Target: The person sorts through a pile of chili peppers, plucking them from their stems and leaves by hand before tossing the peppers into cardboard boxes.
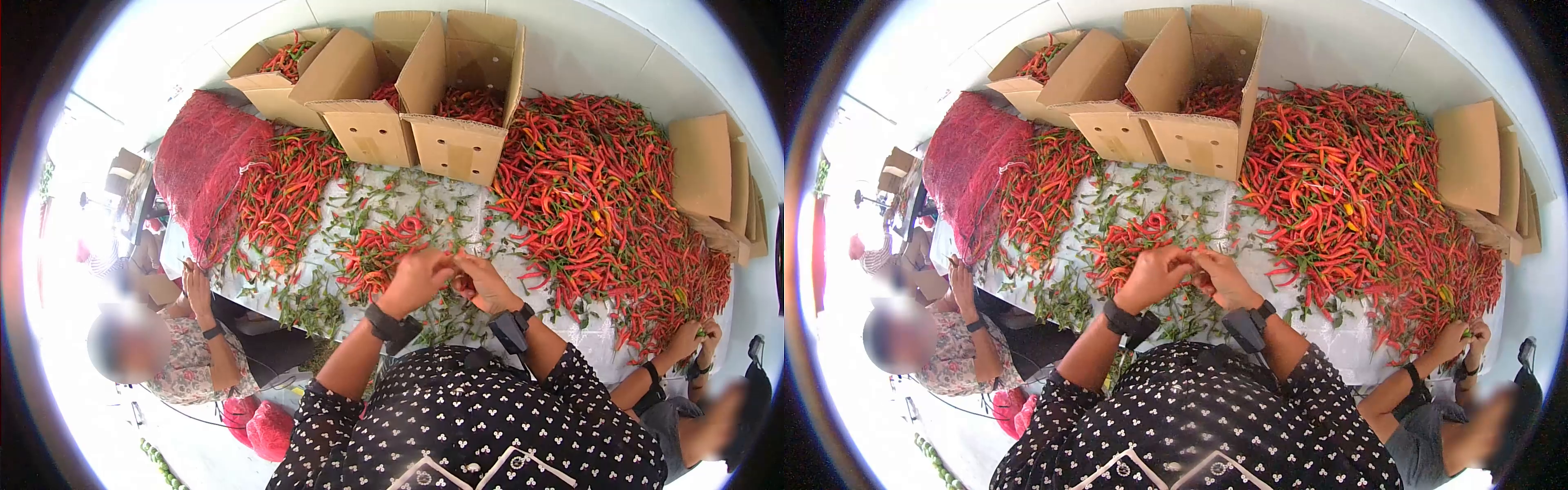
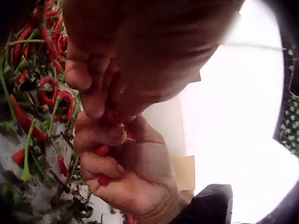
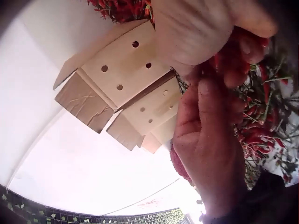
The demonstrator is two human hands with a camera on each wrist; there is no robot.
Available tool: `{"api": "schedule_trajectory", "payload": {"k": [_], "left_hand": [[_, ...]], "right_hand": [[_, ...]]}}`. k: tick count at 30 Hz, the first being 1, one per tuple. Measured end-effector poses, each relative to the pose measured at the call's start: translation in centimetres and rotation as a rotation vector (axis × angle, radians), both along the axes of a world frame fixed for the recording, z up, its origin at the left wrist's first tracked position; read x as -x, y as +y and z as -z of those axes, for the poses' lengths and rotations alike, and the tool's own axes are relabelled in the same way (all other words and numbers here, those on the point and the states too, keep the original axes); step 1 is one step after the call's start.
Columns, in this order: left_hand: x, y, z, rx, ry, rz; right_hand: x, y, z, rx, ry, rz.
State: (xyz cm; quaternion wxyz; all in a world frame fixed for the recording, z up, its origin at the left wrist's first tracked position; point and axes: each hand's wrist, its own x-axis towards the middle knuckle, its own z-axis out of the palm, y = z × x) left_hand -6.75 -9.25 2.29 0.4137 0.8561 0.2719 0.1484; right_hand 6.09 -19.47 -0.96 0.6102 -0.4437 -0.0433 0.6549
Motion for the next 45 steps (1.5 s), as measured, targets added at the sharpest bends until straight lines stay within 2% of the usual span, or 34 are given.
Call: {"api": "schedule_trajectory", "payload": {"k": [1, 2, 4, 5, 7, 9, 11, 13, 14, 16, 17, 19, 20, 22, 23, 25, 26, 28, 29, 31, 32, 34, 35, 36, 38, 40, 42, 43, 45], "left_hand": [[-0.1, -0.4, 0.0, 0.106, -0.089, 0.059], [-0.1, -0.3, 0.4, 0.108, -0.087, 0.061], [-0.4, 0.0, 1.4, -0.109, -0.033, -0.097], [-0.4, -0.1, 1.8, -0.108, -0.035, -0.096], [-0.6, -0.3, 2.3, -0.371, 0.184, -0.13], [-0.6, -0.3, 3.0, -0.38, 0.191, -0.131], [-0.6, -0.2, 3.5, -0.39, 0.198, -0.128], [-0.2, 0.2, 3.0, 0.035, 0.001, -0.144], [0.0, 0.2, 2.9, 0.033, 0.001, -0.145], [0.6, -0.2, 1.4, 0.481, 0.038, -0.118], [0.8, -0.6, 0.8, 0.479, 0.041, -0.124], [1.1, -1.6, 0.0, 0.326, 0.036, -0.093], [1.3, -1.9, -0.1, 0.326, 0.038, -0.095], [1.7, -2.3, -0.2, 0.208, -0.052, -0.039], [1.9, -2.4, -0.4, 0.21, -0.052, -0.041], [2.2, -2.4, -1.3, 0.339, -0.006, 0.039], [2.4, -2.5, -1.3, 0.341, -0.007, 0.041], [2.7, -2.7, -1.4, 0.393, -0.122, 0.061], [2.8, -2.5, -1.7, 0.395, -0.122, 0.064], [3.0, -1.7, -2.2, 0.522, 0.017, 0.141], [3.1, -1.1, -1.5, 0.523, 0.019, 0.14], [2.4, 0.7, 0.1, -0.153, 0.047, 0.079], [1.9, 1.2, 0.3, -0.133, 0.216, -0.021], [1.5, 1.6, 1.0, -0.135, 0.213, -0.021], [0.8, 2.3, 3.0, -0.423, 0.324, -0.034], [0.6, 2.4, 3.1, -0.395, 0.331, -0.023], [0.7, 2.5, 3.2, -0.383, 0.164, -0.007], [0.9, 2.5, 3.0, -0.386, 0.164, -0.005], [1.3, 2.3, 2.6, 0.098, 0.074, -0.146]], "right_hand": [[0.1, 0.2, 0.8, -0.017, -0.057, -0.008], [0.2, 0.3, 1.5, -0.033, -0.114, -0.016], [-1.0, -0.4, 3.1, -0.048, -0.124, 0.028], [-1.6, -0.8, 3.8, -0.067, -0.137, 0.07], [-1.8, -1.3, 2.3, -0.043, -0.066, 0.094], [-1.8, -1.7, 0.1, -0.004, 0.008, 0.114], [-1.8, -2.0, 0.5, -0.015, -0.077, 0.082], [-1.8, -2.2, 0.3, -0.014, -0.165, 0.012], [-1.7, -2.2, 0.1, -0.016, -0.164, 0.011], [-0.9, -1.8, -0.9, -0.096, -0.324, -0.044], [-0.6, -1.5, -1.2, -0.099, -0.32, -0.048], [-0.1, -0.8, -1.6, -0.201, -0.759, -0.185], [0.1, -0.7, -1.2, -0.202, -0.758, -0.187], [0.4, -0.4, -0.4, -0.302, -0.982, -0.21], [0.5, -0.6, -0.2, -0.301, -0.982, -0.212], [0.5, -0.8, -0.8, -0.163, -0.538, -0.187], [0.5, -0.9, -0.5, -0.16, -0.54, -0.187], [0.3, -1.3, 0.7, -0.041, -0.139, -0.026], [-0.3, -1.6, 1.2, -0.039, -0.139, -0.024], [-1.8, -2.0, 1.2, -0.129, 0.033, 0.023], [-2.0, -2.1, 1.3, -0.129, 0.034, 0.023], [-2.3, -2.2, -0.5, -0.091, 0.005, -0.016], [-2.3, -2.2, -0.3, -0.101, -0.029, -0.015], [-2.2, -2.2, 0.0, -0.103, -0.032, -0.015], [-1.9, -2.2, 0.4, -0.11, -0.005, -0.034], [-1.4, -2.2, 0.0, -0.094, -0.012, -0.043], [-1.2, -2.2, 0.0, -0.036, -0.154, -0.104], [-1.1, -2.1, -0.2, -0.048, -0.167, -0.114], [-0.8, -1.7, 0.5, -0.074, -0.188, -0.098]]}}
